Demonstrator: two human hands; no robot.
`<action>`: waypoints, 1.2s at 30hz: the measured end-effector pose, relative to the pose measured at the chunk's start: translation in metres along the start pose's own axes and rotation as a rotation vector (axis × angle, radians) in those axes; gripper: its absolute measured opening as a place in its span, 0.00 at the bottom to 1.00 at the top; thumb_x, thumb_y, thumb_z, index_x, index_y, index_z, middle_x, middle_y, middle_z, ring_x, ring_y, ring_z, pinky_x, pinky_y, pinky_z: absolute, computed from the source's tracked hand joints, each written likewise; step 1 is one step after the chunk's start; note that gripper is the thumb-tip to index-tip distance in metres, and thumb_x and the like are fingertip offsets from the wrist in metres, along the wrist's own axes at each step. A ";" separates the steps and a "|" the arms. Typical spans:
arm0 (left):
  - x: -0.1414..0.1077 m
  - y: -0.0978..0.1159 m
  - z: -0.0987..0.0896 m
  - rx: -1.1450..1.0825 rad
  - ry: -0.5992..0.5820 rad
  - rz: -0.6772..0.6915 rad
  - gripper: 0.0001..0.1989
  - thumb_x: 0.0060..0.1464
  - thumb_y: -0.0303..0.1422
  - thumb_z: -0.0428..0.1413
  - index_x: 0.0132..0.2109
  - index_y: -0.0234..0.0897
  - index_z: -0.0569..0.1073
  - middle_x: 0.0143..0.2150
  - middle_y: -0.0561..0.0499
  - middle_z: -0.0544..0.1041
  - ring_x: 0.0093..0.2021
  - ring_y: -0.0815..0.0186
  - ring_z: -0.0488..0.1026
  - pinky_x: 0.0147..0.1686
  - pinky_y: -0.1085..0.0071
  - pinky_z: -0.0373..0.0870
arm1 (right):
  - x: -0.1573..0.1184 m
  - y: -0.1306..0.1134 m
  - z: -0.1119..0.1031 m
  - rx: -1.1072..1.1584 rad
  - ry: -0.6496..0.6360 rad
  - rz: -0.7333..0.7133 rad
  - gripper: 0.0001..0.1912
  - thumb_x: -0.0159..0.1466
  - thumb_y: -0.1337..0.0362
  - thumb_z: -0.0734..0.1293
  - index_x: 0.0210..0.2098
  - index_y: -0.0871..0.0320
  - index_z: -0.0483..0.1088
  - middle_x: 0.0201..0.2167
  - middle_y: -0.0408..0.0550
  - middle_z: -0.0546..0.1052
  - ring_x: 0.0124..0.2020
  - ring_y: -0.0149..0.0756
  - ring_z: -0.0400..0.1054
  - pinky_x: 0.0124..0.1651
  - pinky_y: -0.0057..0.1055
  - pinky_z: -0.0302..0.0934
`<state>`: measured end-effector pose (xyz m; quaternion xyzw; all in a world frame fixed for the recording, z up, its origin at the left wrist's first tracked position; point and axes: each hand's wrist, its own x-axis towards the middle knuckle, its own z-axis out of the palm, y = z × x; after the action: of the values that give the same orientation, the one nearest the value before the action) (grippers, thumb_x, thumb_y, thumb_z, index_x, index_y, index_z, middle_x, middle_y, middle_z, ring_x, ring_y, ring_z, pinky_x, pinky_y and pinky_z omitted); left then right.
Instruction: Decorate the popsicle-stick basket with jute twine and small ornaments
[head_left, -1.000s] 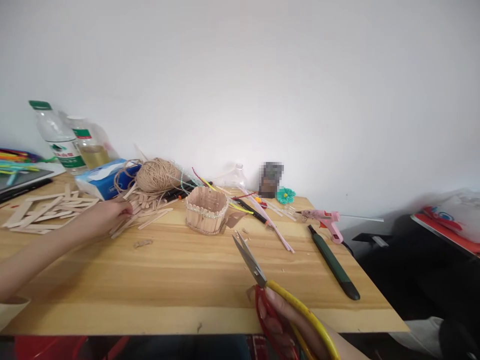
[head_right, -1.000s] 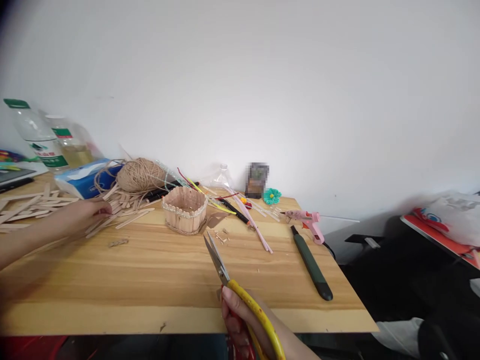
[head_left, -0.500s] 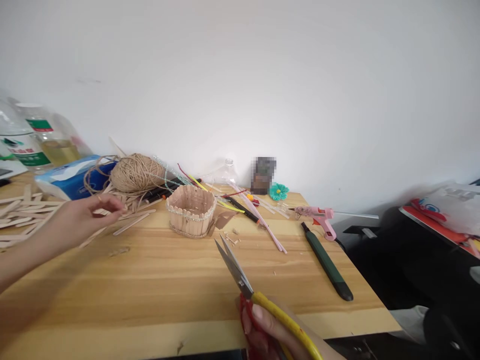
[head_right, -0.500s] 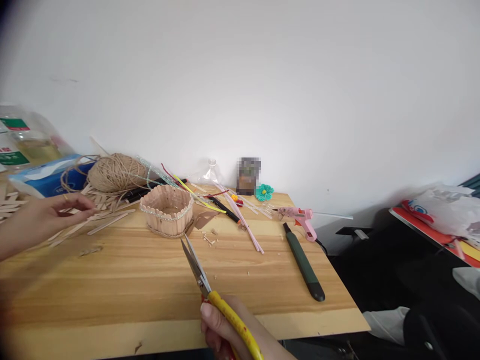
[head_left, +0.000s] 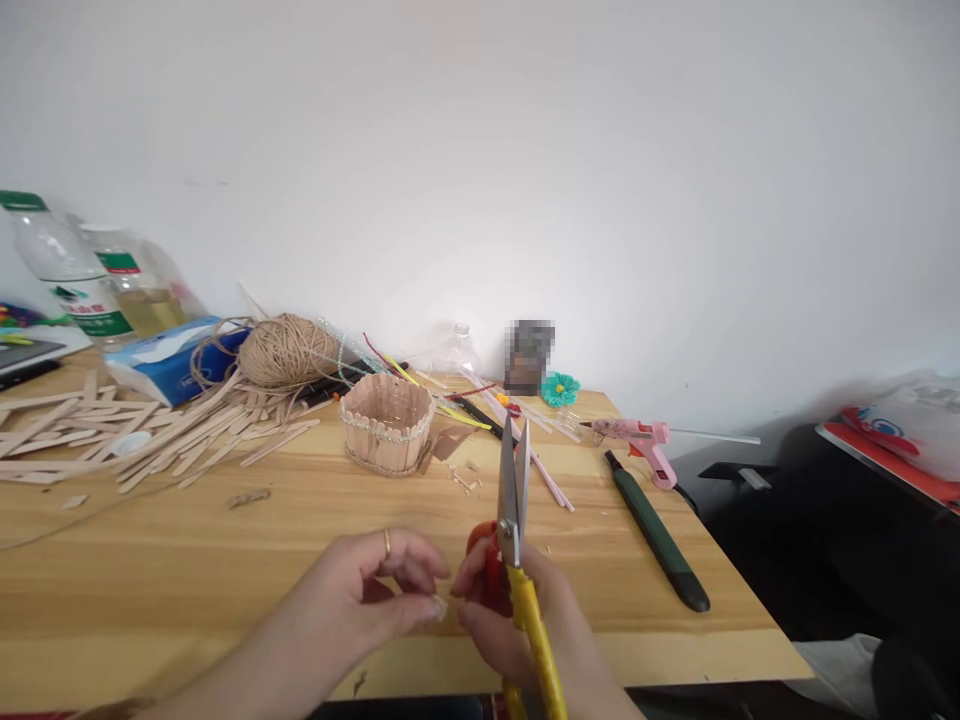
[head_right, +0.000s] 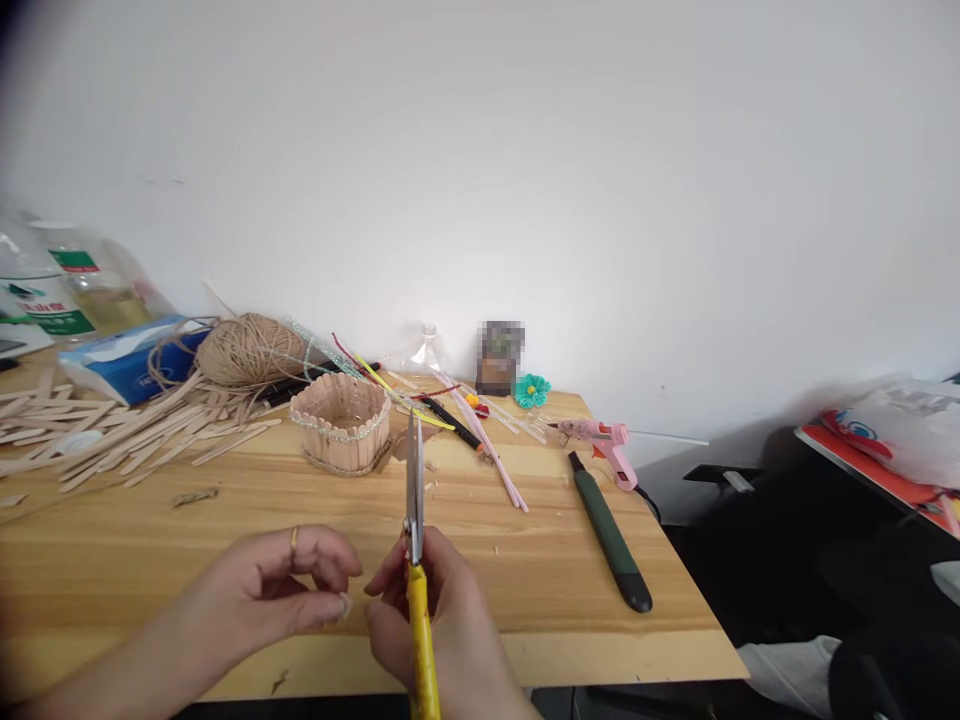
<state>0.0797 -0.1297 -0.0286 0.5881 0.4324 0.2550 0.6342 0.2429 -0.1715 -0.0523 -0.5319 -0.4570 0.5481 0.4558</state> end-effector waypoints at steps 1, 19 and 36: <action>-0.001 0.000 0.005 -0.034 0.012 -0.007 0.06 0.37 0.33 0.61 0.26 0.36 0.74 0.25 0.55 0.75 0.28 0.67 0.71 0.29 0.75 0.66 | -0.001 0.001 0.003 0.034 0.028 0.001 0.09 0.42 0.72 0.63 0.25 0.56 0.64 0.22 0.39 0.68 0.25 0.29 0.63 0.28 0.25 0.56; -0.001 -0.016 0.006 0.019 0.077 0.150 0.06 0.43 0.32 0.58 0.28 0.38 0.80 0.29 0.49 0.80 0.32 0.63 0.75 0.35 0.71 0.69 | -0.004 -0.004 0.010 -0.101 0.056 0.010 0.11 0.45 0.69 0.69 0.23 0.56 0.61 0.20 0.36 0.66 0.23 0.27 0.62 0.27 0.23 0.58; -0.002 -0.013 0.005 -0.090 0.082 -0.026 0.09 0.40 0.36 0.61 0.27 0.34 0.74 0.26 0.53 0.75 0.29 0.67 0.68 0.32 0.71 0.63 | -0.001 -0.016 0.006 -0.109 0.045 -0.002 0.11 0.47 0.63 0.70 0.24 0.57 0.62 0.20 0.38 0.65 0.22 0.28 0.58 0.26 0.25 0.56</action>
<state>0.0808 -0.1366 -0.0407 0.5424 0.4534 0.2899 0.6451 0.2374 -0.1695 -0.0361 -0.5677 -0.4763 0.5099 0.4369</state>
